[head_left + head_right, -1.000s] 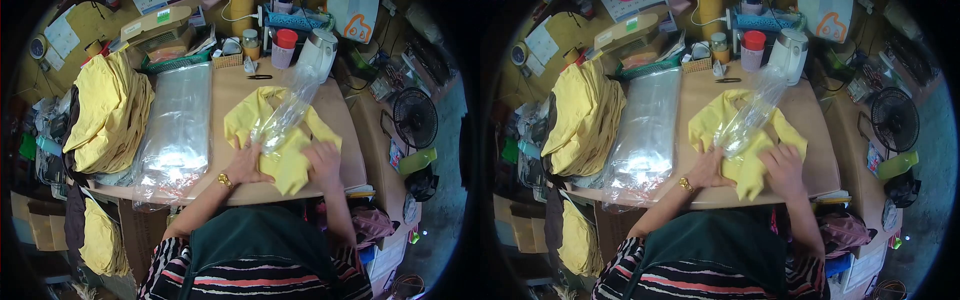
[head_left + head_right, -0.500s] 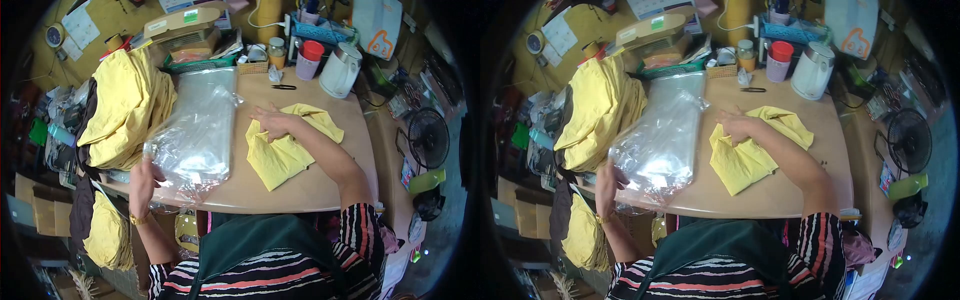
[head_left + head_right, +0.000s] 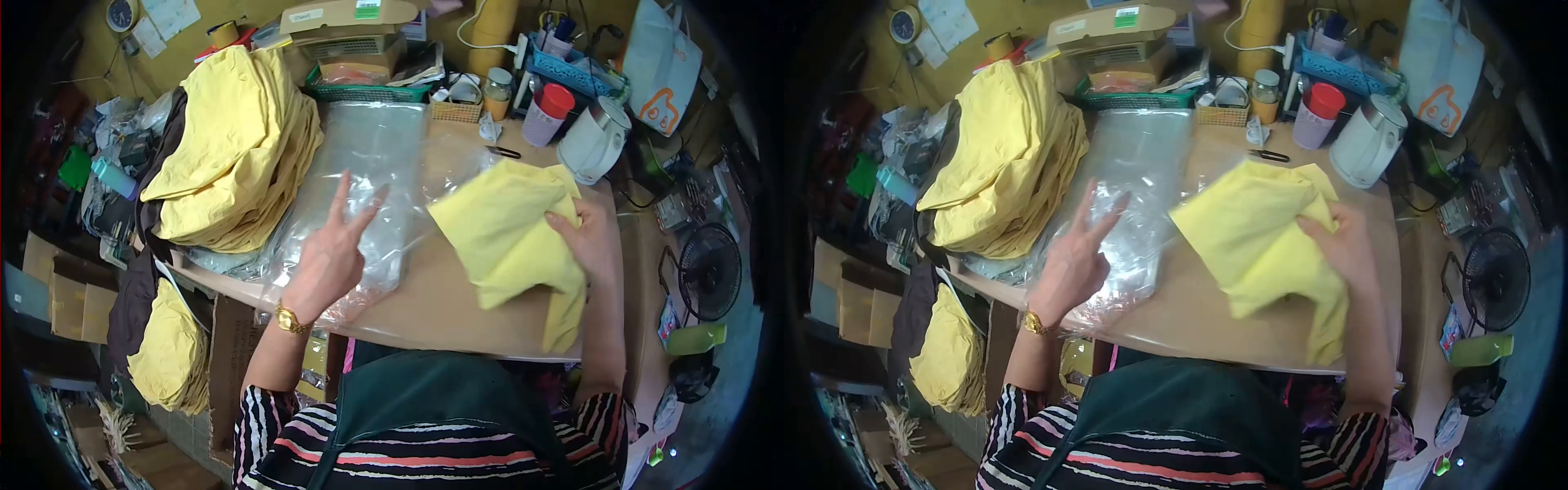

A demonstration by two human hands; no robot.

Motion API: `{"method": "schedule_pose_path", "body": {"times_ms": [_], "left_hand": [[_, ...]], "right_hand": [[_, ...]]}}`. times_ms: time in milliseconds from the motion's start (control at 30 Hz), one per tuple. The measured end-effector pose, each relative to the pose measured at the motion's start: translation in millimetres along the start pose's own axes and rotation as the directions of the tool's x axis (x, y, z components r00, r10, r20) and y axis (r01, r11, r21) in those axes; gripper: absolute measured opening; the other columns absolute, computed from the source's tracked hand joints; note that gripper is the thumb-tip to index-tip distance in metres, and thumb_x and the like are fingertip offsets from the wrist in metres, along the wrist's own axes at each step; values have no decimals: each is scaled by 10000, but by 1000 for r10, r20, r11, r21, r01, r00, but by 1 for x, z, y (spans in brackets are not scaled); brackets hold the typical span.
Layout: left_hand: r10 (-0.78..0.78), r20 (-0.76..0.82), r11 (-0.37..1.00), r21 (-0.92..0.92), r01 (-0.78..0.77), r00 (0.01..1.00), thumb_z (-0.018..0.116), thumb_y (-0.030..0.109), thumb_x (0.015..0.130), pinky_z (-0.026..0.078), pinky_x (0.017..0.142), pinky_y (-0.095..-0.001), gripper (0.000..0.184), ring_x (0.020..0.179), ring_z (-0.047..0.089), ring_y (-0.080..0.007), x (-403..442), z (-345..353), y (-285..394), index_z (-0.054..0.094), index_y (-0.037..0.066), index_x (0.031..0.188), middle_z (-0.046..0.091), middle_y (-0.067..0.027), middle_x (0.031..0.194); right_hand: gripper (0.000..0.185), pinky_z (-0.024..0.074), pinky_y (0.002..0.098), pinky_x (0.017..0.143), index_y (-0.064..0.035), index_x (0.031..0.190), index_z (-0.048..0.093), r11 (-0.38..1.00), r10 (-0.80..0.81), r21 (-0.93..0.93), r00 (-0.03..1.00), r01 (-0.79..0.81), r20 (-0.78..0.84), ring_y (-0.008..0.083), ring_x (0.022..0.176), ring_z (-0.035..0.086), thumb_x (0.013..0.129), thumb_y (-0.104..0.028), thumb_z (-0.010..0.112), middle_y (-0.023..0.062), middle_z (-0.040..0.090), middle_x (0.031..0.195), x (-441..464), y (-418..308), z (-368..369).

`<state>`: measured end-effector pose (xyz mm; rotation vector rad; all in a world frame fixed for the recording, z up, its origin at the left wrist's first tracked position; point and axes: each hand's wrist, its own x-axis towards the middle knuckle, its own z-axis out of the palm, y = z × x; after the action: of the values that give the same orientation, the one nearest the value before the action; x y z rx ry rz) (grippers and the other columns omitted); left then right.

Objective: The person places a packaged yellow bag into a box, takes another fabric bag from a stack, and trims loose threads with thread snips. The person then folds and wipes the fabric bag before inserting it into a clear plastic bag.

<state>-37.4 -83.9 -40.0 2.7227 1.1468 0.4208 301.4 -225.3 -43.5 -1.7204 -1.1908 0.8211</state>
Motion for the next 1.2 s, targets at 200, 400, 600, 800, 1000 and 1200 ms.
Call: {"method": "schedule_pose_path", "body": {"times_ms": [200, 400, 600, 800, 1000, 1200], "left_hand": [[316, -21, 949, -19, -316, 949, 551, -59, 710, 541, 583, -421, 687, 677, 658, -355, 31, 2, 72, 461, 112, 1369, 235, -276, 1518], [468, 132, 879, 34, -476, 874, 598, 50, 794, 541, 556, -401, 540, 607, 655, -286, 13, 30, 121, 493, 43, 1324, 257, -272, 1510], [340, -552, 886, -83, -456, 762, 667, 10, 706, 503, 599, -351, 282, 770, 589, -256, 0, 63, 39, 653, 59, 984, 498, -206, 1270], [455, -58, 847, -279, -452, 889, 605, -48, 724, 555, 765, -438, 781, 838, 631, -412, -15, 113, 47, 428, 247, 1425, 331, -358, 1362], [451, 52, 725, -604, -332, 891, 617, -23, 783, 541, 765, -410, 736, 825, 633, -308, -46, 75, 112, 387, 172, 1455, 398, -302, 1274], [732, -30, 382, -809, -447, 681, 567, -43, 832, 508, 806, -425, 689, 872, 603, -352, -39, 57, 133, 340, 103, 1467, 461, -204, 1189]], "right_hand": [[301, 504, 408, 793, 6, 1068, 648, 869, -286, -423, 958, 258, -2, 379, 945, 641, 811, -139, 708, 254, 635, 1051, -14, -37, 79], [345, 504, 349, 795, -5, 1154, 610, 750, -255, 583, 950, 312, -180, 224, 944, 631, 859, -169, 686, 131, 656, 1046, 42, 4, 111], [302, 486, 363, 856, -44, 1220, 613, 679, -187, 630, 919, 377, -348, 218, 906, 616, 934, -140, 609, 80, 675, 1032, 82, 43, 73], [317, 479, 410, 847, -45, 1164, 633, 866, -265, 201, 761, 457, -592, 244, 939, 625, 923, -247, 599, 162, 668, 1036, 50, -8, 7], [331, 449, 452, 903, -67, 1173, 632, 162, -794, -985, 601, 67, -90, 299, 1033, 608, 909, -257, 573, 202, 644, 1112, 16, -6, 33], [492, 338, 517, 1056, -62, 1291, 544, 940, 7, -293, 853, 172, 522, 400, 1271, 440, 917, -381, 558, 239, 450, 1392, 31, 35, 51]]}}
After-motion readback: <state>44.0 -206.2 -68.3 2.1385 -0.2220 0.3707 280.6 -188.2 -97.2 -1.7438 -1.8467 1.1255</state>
